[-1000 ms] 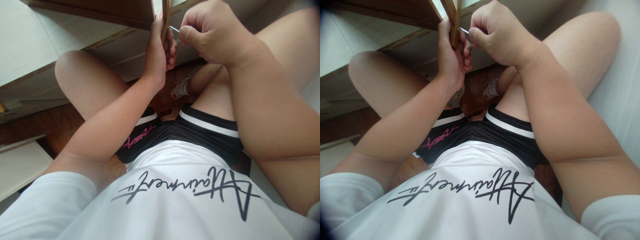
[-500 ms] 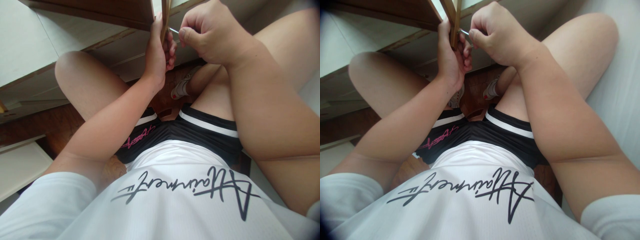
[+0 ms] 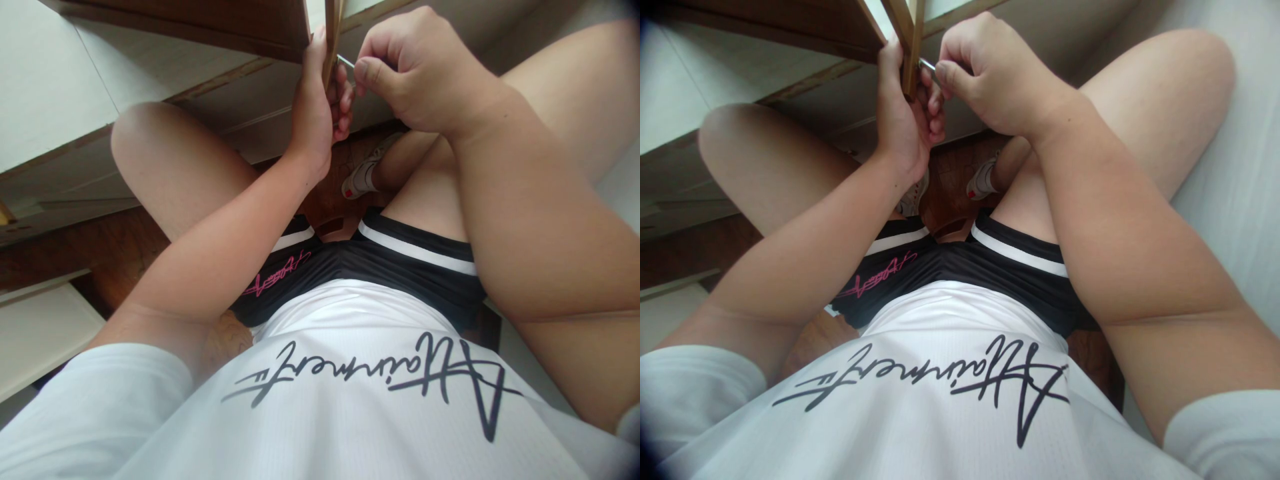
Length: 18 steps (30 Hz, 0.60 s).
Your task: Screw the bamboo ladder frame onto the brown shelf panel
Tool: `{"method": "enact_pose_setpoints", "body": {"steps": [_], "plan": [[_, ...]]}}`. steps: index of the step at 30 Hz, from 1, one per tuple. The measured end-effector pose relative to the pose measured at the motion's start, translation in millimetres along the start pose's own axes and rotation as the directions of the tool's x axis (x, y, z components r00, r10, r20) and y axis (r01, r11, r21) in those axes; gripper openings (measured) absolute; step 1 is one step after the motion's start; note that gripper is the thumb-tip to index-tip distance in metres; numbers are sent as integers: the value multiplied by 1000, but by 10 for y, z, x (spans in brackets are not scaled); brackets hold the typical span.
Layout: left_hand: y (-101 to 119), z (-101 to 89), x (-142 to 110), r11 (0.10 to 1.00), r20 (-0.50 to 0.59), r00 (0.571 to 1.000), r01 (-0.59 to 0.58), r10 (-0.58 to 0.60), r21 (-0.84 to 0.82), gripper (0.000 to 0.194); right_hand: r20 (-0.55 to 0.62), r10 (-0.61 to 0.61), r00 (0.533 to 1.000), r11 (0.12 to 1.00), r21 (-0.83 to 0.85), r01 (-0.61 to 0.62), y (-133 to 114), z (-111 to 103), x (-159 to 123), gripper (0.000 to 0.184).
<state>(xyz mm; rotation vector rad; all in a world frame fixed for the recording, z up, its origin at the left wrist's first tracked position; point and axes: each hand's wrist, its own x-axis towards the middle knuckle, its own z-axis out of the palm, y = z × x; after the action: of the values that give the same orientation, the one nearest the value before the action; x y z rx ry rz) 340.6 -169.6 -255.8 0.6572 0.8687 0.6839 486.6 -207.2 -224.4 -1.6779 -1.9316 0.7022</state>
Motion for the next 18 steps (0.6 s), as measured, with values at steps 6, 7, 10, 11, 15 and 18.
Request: {"method": "enact_pose_setpoints", "body": {"steps": [6,7,10,11,15,18], "plan": [[-1,-20,5,1000,25,1000,6,-6,-13,53,12,9,1000,1000,2,-9,-14,-10,-13,28],[-3,-23,5,1000,25,1000,3,-3,-7,54,9,12,1000,1000,2,-12,-17,-11,-13,28],[-24,-38,11,1000,29,1000,-1,2,-6,51,-4,18,1000,1000,23,-18,-21,-10,-13,26],[-34,-44,15,1000,30,999,-11,11,-12,50,-6,23,1000,999,33,-23,-20,-10,-12,26],[-61,-53,20,999,26,999,-44,45,-27,49,-11,30,999,997,65,-29,-15,-16,-20,27],[-46,-36,6,999,11,1000,-23,23,-37,50,-8,58,998,994,89,-57,-18,-35,-32,28]]}}
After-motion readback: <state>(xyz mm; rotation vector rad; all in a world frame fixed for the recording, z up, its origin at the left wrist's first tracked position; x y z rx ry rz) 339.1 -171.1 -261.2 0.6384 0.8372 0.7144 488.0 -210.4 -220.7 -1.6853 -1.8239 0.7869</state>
